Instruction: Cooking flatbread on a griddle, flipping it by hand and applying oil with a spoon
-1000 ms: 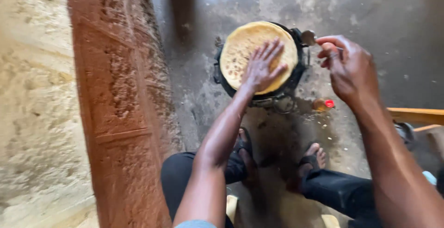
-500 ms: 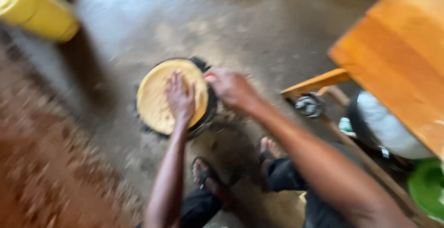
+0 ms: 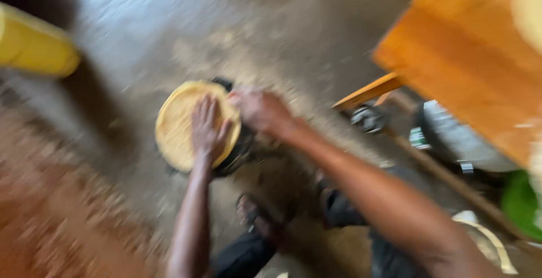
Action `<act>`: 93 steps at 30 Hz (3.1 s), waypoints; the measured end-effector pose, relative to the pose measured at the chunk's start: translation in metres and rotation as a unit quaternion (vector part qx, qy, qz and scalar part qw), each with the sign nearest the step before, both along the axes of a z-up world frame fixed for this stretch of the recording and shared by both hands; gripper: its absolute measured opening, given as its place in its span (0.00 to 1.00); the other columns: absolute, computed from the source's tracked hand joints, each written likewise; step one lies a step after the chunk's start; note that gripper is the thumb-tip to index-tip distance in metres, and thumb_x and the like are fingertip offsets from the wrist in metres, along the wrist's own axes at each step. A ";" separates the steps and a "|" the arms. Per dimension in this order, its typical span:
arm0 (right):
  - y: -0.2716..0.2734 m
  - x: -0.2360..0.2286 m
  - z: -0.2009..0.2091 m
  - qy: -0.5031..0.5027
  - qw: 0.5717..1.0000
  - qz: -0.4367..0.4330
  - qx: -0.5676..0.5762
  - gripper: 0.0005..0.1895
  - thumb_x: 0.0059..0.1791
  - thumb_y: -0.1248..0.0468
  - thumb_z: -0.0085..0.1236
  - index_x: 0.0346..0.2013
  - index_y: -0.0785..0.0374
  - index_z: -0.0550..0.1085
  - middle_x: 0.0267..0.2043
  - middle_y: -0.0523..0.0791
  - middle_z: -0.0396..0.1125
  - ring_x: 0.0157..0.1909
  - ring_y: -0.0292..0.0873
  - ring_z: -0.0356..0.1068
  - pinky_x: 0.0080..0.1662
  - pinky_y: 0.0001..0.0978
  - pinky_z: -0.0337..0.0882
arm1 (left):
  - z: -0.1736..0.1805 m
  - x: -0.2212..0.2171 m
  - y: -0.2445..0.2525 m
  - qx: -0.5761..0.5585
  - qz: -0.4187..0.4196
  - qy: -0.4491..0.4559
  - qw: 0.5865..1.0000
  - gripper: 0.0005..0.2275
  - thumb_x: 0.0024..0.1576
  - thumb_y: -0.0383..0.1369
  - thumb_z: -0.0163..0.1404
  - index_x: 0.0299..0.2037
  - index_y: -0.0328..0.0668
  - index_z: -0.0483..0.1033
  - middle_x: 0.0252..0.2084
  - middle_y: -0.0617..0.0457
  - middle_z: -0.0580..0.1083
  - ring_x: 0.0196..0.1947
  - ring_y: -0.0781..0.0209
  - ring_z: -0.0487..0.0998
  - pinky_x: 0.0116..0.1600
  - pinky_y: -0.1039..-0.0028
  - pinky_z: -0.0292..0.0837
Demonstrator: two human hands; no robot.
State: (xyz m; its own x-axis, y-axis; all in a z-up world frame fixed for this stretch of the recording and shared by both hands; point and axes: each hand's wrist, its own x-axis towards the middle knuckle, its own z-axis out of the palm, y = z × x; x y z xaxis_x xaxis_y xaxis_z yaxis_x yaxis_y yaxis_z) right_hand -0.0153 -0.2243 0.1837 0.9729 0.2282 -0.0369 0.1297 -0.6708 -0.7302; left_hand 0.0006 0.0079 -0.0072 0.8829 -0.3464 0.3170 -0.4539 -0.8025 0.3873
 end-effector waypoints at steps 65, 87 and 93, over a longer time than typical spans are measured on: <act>-0.019 0.008 -0.001 0.214 0.971 -0.059 0.093 0.17 0.66 0.59 0.42 0.55 0.60 0.79 0.39 0.45 0.76 0.35 0.39 0.75 0.40 0.33 0.72 | 0.015 -0.009 0.020 0.089 0.025 0.107 0.990 0.32 0.71 0.59 0.39 0.83 0.61 0.47 0.86 0.59 0.46 0.87 0.50 0.45 0.86 0.53 0.41; -0.036 0.016 -0.064 0.271 0.912 -0.058 0.303 0.17 0.67 0.54 0.44 0.59 0.64 0.74 0.43 0.51 0.74 0.34 0.42 0.73 0.38 0.30 0.74 | 0.045 -0.004 -0.020 -0.156 0.241 0.282 0.915 0.41 0.61 0.66 0.16 0.80 0.53 0.43 0.85 0.55 0.39 0.85 0.50 0.35 0.82 0.44 0.25; -0.031 0.021 -0.069 0.280 0.914 -0.084 0.282 0.15 0.67 0.54 0.44 0.57 0.59 0.75 0.41 0.48 0.76 0.30 0.39 0.73 0.33 0.27 0.71 | 0.099 -0.004 0.023 -0.257 0.145 0.404 0.866 0.43 0.58 0.66 0.26 0.80 0.49 0.47 0.85 0.47 0.45 0.83 0.50 0.46 0.79 0.42 0.44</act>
State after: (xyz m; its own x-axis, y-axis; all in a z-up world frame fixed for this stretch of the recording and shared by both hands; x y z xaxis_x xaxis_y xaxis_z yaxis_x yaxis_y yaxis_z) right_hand 0.0056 -0.2554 0.1145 0.8610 0.2132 -0.4618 -0.4400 -0.1433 -0.8865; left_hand -0.0037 0.0309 0.0919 0.9146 -0.0694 -0.3984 0.3237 -0.4647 0.8242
